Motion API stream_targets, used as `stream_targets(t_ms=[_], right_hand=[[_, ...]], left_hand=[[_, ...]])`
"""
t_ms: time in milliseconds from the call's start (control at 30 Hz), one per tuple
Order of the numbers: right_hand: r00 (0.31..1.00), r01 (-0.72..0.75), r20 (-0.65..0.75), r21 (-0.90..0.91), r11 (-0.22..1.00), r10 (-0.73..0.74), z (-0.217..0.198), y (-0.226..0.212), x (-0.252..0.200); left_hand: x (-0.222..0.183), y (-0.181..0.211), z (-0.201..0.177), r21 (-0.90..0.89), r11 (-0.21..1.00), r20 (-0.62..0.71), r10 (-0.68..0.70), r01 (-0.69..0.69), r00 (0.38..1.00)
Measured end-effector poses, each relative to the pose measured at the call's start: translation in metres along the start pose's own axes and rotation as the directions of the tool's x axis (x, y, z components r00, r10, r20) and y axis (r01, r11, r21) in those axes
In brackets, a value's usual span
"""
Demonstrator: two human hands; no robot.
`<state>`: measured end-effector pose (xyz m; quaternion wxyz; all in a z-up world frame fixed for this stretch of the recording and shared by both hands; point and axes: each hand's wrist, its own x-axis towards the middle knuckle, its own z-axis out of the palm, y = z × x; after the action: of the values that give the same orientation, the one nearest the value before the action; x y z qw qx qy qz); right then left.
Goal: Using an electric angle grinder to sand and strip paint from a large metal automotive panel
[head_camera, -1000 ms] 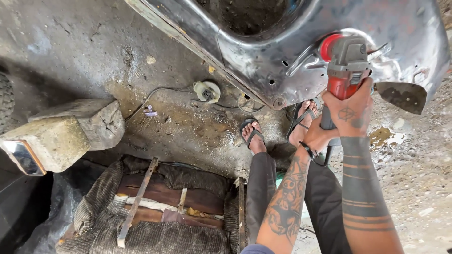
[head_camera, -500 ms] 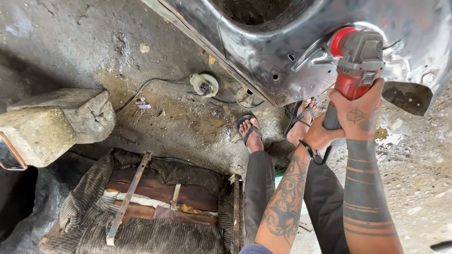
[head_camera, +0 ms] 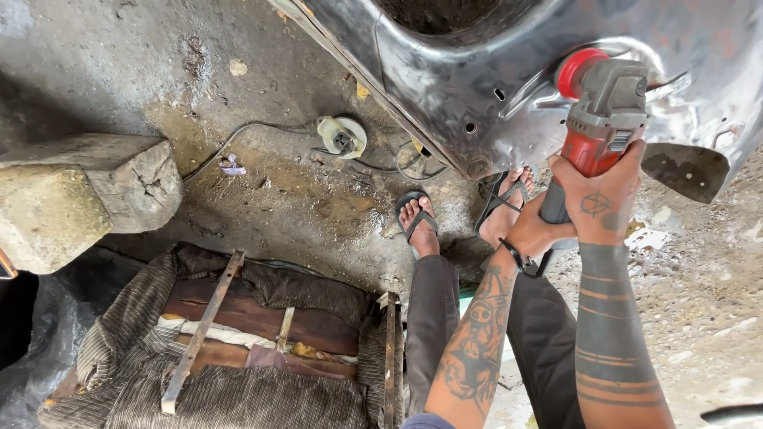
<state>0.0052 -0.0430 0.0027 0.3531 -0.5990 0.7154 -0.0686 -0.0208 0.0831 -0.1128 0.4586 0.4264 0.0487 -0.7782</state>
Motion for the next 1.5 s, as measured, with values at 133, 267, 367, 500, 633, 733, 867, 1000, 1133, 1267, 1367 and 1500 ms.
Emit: stream_targets(t_ms=[133,267,367,500,633,733,867,1000,1133,1267,1367,1500], right_hand=[[1.0,-0.004,0.014,-0.039,0.999,0.004,0.0,-0.001,-0.002],[0.999,-0.014,0.034,-0.064,0.998,0.016,-0.003,-0.005,-0.003],[0.998,-0.026,0.047,-0.105,0.994,0.032,-0.005,-0.009,-0.005],[0.995,-0.027,0.093,-0.088,0.996,0.035,-0.005,-0.008,-0.006],[0.997,-0.011,0.076,-0.134,0.991,0.022,-0.003,-0.005,-0.008],[0.997,0.011,0.074,-0.152,0.988,0.001,-0.001,-0.001,-0.008],[0.996,0.024,0.09,-0.167,0.986,-0.009,-0.001,-0.002,-0.012],[0.995,0.011,0.095,-0.197,0.98,0.008,-0.001,-0.002,-0.014],[0.995,0.054,0.097,-0.201,0.978,-0.035,0.0,-0.003,-0.017],[0.994,0.038,0.109,-0.22,0.975,-0.014,0.001,-0.006,-0.021],[0.992,-0.01,0.122,-0.231,0.973,0.039,0.001,-0.004,-0.025],[0.992,0.011,0.124,-0.254,0.967,0.022,0.002,0.001,-0.023]], left_hand=[[0.001,-0.007,-0.001,0.005,1.0,0.022,0.018,-0.018,1.0],[-0.002,-0.006,0.005,0.014,0.999,-0.007,0.029,-0.029,1.0],[-0.009,0.003,0.009,0.035,0.999,-0.025,-0.001,0.002,1.0],[-0.01,-0.005,0.01,-0.015,0.999,-0.01,0.052,-0.053,0.999],[-0.014,-0.007,0.011,-0.022,0.998,-0.039,0.054,-0.055,0.998],[-0.019,0.0,0.011,-0.022,0.999,-0.042,0.044,-0.045,0.998],[-0.022,-0.001,0.012,-0.024,0.999,-0.053,0.047,-0.048,0.997],[-0.023,-0.008,0.012,-0.037,0.997,-0.062,0.065,-0.067,0.996],[-0.024,-0.012,0.012,-0.03,0.997,-0.083,0.075,-0.078,0.994],[-0.034,-0.005,0.013,-0.025,0.998,-0.082,0.061,-0.064,0.995],[-0.035,-0.015,0.012,-0.071,0.992,-0.07,0.098,-0.103,0.993],[-0.035,-0.018,0.013,-0.083,0.988,-0.075,0.121,-0.127,0.99]])
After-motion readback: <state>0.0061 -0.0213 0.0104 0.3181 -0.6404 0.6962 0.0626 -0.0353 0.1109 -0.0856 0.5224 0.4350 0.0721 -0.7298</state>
